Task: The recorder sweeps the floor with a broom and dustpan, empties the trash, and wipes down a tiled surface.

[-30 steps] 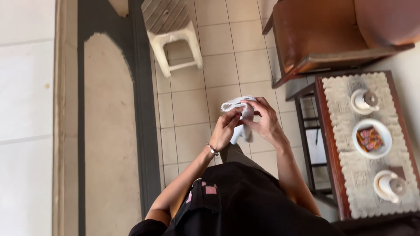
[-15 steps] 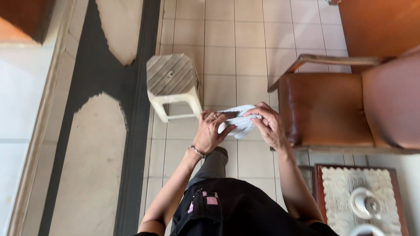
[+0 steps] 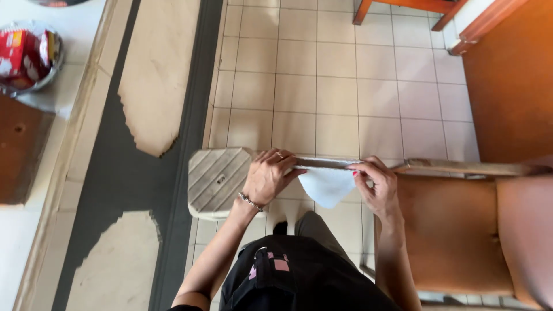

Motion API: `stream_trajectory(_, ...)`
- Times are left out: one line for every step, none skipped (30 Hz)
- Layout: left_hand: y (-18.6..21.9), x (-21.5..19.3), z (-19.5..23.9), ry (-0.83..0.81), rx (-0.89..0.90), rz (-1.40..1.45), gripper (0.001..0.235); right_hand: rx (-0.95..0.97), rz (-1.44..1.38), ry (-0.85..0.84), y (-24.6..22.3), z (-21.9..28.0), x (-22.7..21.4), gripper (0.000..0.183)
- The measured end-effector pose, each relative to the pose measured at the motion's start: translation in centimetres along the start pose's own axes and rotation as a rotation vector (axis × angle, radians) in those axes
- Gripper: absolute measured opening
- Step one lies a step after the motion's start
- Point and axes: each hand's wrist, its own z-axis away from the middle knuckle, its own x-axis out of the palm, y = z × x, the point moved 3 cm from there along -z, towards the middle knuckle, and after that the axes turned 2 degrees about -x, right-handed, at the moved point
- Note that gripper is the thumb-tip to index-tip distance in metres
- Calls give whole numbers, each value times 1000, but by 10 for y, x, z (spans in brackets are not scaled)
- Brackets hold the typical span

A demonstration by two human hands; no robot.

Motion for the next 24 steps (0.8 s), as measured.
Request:
stream_trajectory(-9,9,-22,-39,-16,20,26,29,7,24,12,-19,-4,20)
stream_trajectory(-18,17,-42,-41,-17,15,26,29,2,25,32,-36,-3,20)
stream_trajectory(-26,25,-62,-37,-27,68,25,71,8,41,54,-52,-4,20)
stream_trajectory(-34,34,-83,-33,-36,120,24,113,14,57,76,-68,-5,20)
stream_trajectory(-46,44,-106,-29,-32,118,24,108,15,60,95,-90,-4,20)
stream_trajectory(-59,54,-129,-50,-84,164,24,113,-32,67,115,-112,-5,20)
stream_trajectory(-69,65,-151,-70,-139,209,24,118,-80,71,134,-132,-8,19)
stream_trajectory(-80,76,-173,-65,-138,206,24,113,-80,71,151,-156,-10,19)
stream_trajectory(-91,87,-196,-56,-147,224,23,132,-79,55,167,-180,-14,18)
stream_trajectory(-102,97,-218,-47,-155,242,23,152,-77,38,182,-206,-17,16)
stream_trajectory(-114,106,-240,-33,-158,239,23,139,-76,31,200,-232,-19,16)
stream_trajectory(-127,114,-261,-21,-203,251,23,196,-74,20,220,-257,-21,15)
stream_trajectory(-139,124,-280,-13,-250,265,23,259,-72,8,240,-280,-21,14)
stream_trajectory(-148,127,-302,-3,-256,264,23,252,-71,-1,252,-307,-25,14)
stream_trajectory(-157,127,-323,7,-225,322,23,259,-78,-13,263,-333,-24,12)
stream_trajectory(-166,128,-343,17,-192,380,36,267,-84,-24,274,-359,-23,10)
stream_trajectory(-177,133,-361,20,-201,376,36,266,-89,-33,279,-386,-21,10)
stream_trajectory(-188,137,-377,34,-171,392,43,190,-109,-73,282,-412,-18,12)
stream_trajectory(-200,144,-394,48,-140,413,49,117,-124,-112,285,-438,-15,13)
stream_trajectory(-217,150,-410,49,-147,415,49,119,-124,-119,299,-459,-11,13)
stream_trajectory(-235,157,-428,5,-195,434,49,69,-123,-113,311,-484,-8,15)
stream_trajectory(-253,164,-446,-40,-242,454,48,18,-123,-108,324,-509,-4,16)
stream_trajectory(-271,168,-464,-43,-247,455,48,22,-125,-111,338,-530,0,16)
stream_trajectory(-289,171,-482,-43,-247,405,40,77,-125,-108,354,-551,5,15)
